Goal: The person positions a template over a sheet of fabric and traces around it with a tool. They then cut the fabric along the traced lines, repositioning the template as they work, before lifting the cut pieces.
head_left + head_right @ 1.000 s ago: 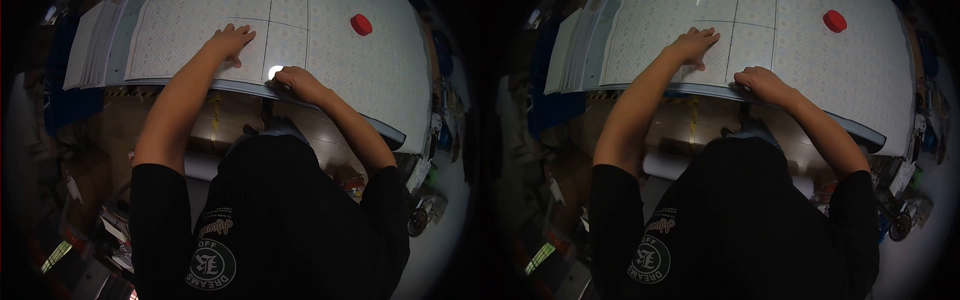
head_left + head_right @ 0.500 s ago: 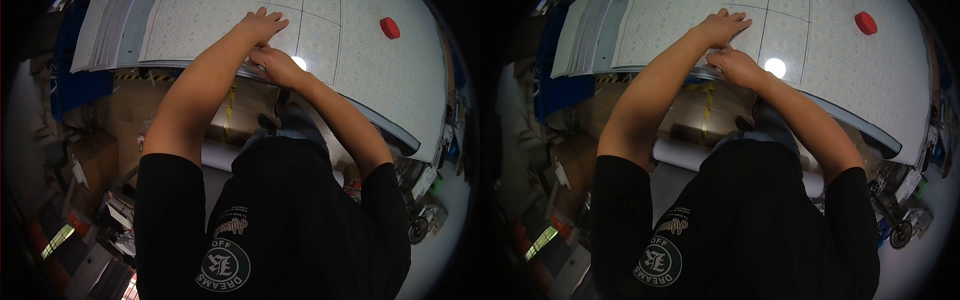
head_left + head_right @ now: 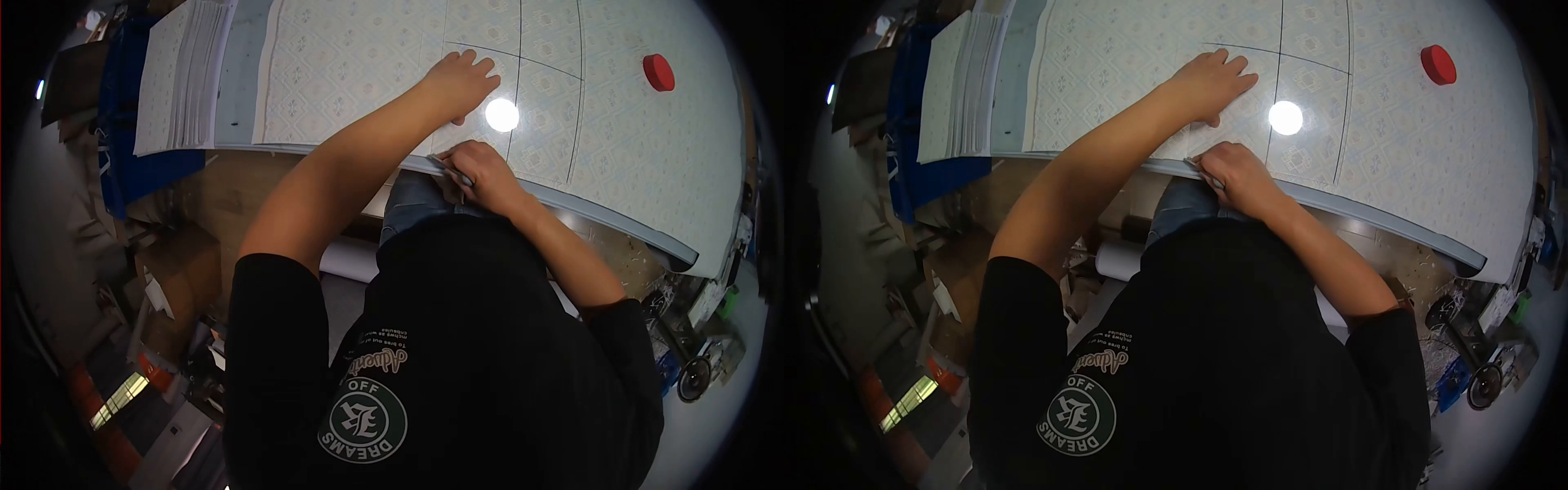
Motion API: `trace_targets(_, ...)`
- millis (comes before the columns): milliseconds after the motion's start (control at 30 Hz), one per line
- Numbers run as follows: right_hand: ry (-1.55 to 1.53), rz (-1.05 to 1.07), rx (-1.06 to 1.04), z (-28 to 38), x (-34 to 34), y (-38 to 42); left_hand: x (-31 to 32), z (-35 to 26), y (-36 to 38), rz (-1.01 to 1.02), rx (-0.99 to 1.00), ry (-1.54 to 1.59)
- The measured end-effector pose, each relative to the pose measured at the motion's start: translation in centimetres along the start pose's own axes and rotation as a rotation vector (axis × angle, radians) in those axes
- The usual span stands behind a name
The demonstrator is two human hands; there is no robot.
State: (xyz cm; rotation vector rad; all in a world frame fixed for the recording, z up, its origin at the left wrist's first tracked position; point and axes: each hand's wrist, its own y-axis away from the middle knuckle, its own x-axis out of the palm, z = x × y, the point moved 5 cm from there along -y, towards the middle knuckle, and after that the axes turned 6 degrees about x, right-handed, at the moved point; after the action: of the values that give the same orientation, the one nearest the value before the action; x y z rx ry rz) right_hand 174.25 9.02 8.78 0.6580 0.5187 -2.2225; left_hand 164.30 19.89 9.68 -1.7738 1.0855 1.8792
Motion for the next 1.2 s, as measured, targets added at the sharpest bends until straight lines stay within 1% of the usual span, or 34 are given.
trace_targets(67, 0.017, 0.003, 0.066, 0.5, 0.2, 0.2, -0.6, 0.3, -0.7, -0.002, 0.046, 0.038)
trace_targets(167, 0.001, -0.143, 0.11, 1.5, 0.4, 0.4, -1.3, 0.4, -1.8, 0.014, 0.126, 0.056)
trace_targets(233, 0.019, -0.21, 0.23, 2.3, 1.1, 1.0, -1.4, 0.5, -2.5, 0.029, 0.212, 0.041)
trace_targets(267, 0.036, -0.247, 0.279, 3.0, 1.5, 0.9, -1.4, 0.7, -2.9, 0.061, 0.211, 0.021)
trace_targets(300, 0.042, -0.308, 0.376, 3.7, 1.9, 1.0, -1.4, 0.8, -3.2, 0.092, 0.212, 0.002)
trace_targets(333, 0.046, -0.363, 0.473, 4.5, 2.5, 1.1, -1.5, 0.5, -3.2, 0.092, 0.274, 0.006)
trace_targets(367, 0.063, -0.392, 0.514, 5.3, 3.3, 0.9, -1.5, 0.7, -3.4, 0.125, 0.271, 0.004)
trace_targets(400, 0.14, -0.492, 0.575, 6.0, 3.9, 0.9, -1.4, 0.9, -3.6, 0.155, 0.26, 0.004)
trace_targets(433, 0.21, -0.582, 0.639, 7.0, 4.6, 0.9, -1.4, 0.6, -3.5, 0.157, 0.3, 0.014)
trace_targets(467, 0.22, -0.591, 0.675, 7.8, 5.4, 0.7, -1.4, 0.7, -3.6, 0.172, 0.295, -0.005)
trace_targets(533, 0.238, -0.688, 0.818, 8.5, 6.0, 0.4, -1.2, 0.8, -4.2, 0.19, 0.295, -0.048)
trace_targets(567, 0.25, -0.701, 0.839, 9.0, 6.2, 0.0, -1.5, 0.5, -4.2, 0.184, 0.322, -0.048)
trace_targets(633, 0.258, -0.723, 0.961, 9.4, 6.4, -0.4, -1.6, 0.7, -4.2, 0.243, 0.302, -0.062)
trace_targets(733, 0.216, -0.731, 1.055, 9.6, 6.7, -0.8, -1.5, 0.5, -4.1, 0.225, 0.328, -0.089)
trace_targets(867, 0.204, -0.771, 1.065, 9.2, 6.9, -1.0, -1.6, 0.7, -4.2, 0.247, 0.349, -0.049)
trace_targets(933, 0.217, -0.826, 1.01, 8.5, 7.3, -1.0, -1.4, 0.7, -4.3, 0.227, 0.339, -0.065)
trace_targets(1067, 0.252, -0.824, 1.013, 5.8, 5.5, -4.2, -1.6, 0.7, -4.2, 0.26, 0.346, -0.063)
trace_targets(1133, 0.222, -0.808, 1.08, 4.6, 4.3, -6.1, -2.4, 1.1, -3.4, 0.147, 0.361, -0.026)
trace_targets(1167, 0.224, -0.81, 1.08, 4.4, 4.1, -6.2, -1.8, 1.6, -4.4, 0.145, 0.362, -0.027)
trace_targets(1200, 0.223, -0.799, 1.077, 4.0, 3.8, -6.3, -1.0, 2.0, -5.9, 0.174, 0.461, -0.04)
